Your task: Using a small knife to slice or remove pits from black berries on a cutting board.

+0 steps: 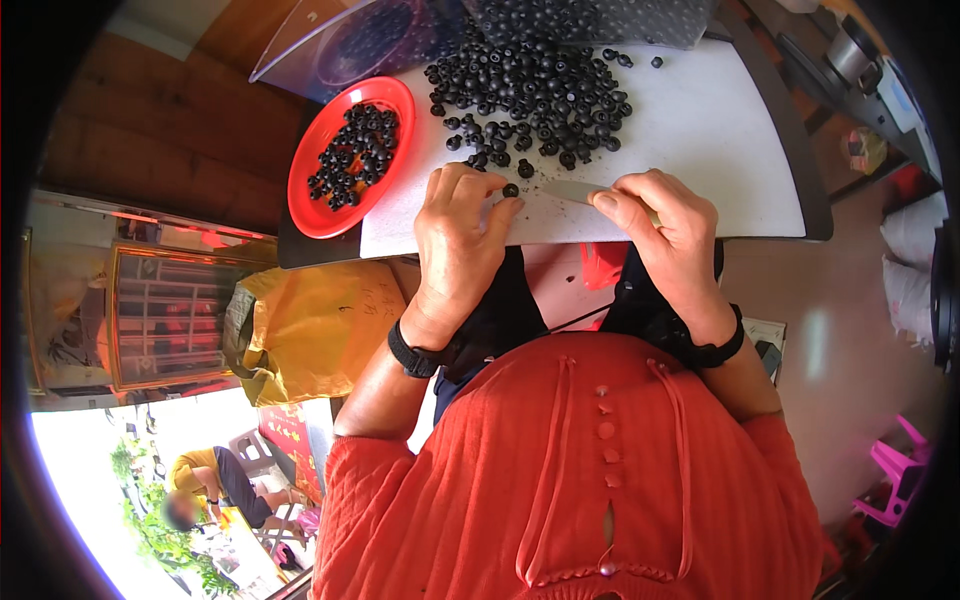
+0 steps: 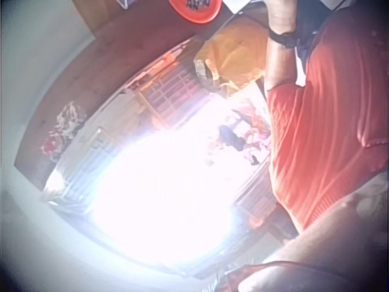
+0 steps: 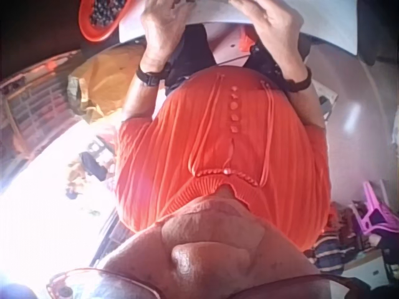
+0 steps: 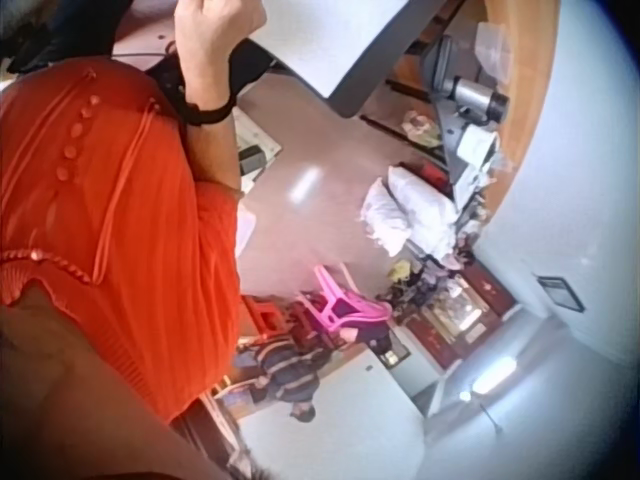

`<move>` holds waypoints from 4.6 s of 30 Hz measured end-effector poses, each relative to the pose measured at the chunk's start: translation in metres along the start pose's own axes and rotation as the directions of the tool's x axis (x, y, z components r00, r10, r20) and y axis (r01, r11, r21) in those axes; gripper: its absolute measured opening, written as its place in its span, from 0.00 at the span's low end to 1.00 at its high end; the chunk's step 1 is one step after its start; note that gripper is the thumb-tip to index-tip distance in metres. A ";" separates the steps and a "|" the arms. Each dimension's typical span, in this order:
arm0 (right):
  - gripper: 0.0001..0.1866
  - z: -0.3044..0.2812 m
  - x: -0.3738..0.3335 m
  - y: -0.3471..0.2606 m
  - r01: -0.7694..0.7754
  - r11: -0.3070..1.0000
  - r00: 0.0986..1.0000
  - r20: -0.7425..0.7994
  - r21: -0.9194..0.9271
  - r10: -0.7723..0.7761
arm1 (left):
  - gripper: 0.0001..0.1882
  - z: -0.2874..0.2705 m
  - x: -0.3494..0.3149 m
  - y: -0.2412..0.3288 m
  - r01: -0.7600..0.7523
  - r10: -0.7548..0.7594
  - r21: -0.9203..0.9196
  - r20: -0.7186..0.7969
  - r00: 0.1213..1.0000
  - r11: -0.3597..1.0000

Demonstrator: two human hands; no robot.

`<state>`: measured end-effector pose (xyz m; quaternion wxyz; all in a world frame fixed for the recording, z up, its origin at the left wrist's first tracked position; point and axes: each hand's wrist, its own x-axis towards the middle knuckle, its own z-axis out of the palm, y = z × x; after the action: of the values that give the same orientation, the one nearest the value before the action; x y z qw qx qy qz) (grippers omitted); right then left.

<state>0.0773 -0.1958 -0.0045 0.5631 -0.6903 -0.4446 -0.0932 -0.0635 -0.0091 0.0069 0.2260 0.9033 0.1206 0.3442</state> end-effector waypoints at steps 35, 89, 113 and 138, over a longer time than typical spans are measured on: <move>0.13 -0.005 0.006 -0.006 -0.251 0.958 0.967 0.080 0.137 0.241 | 0.09 0.003 0.007 0.009 0.383 -0.242 -0.645 0.299 0.923 0.661; 0.13 0.002 0.003 -0.005 -0.092 0.991 0.995 0.037 -0.099 0.096 | 0.15 0.026 -0.001 0.013 0.304 -0.181 -0.887 0.255 0.950 0.348; 0.13 0.003 0.001 -0.007 -0.137 0.988 0.991 -0.003 -0.065 0.137 | 0.14 0.026 0.001 0.019 0.337 -0.251 -0.879 0.261 0.932 0.337; 0.12 0.006 -0.001 -0.002 0.049 0.971 0.999 0.011 -0.235 -0.048 | 0.12 0.026 -0.003 0.019 0.339 -0.279 -0.887 0.256 0.926 0.313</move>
<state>0.0732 -0.1910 -0.0056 0.4739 -0.7413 -0.4486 -0.1572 -0.0470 -0.0355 -0.0027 0.7524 0.5929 0.0731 0.2776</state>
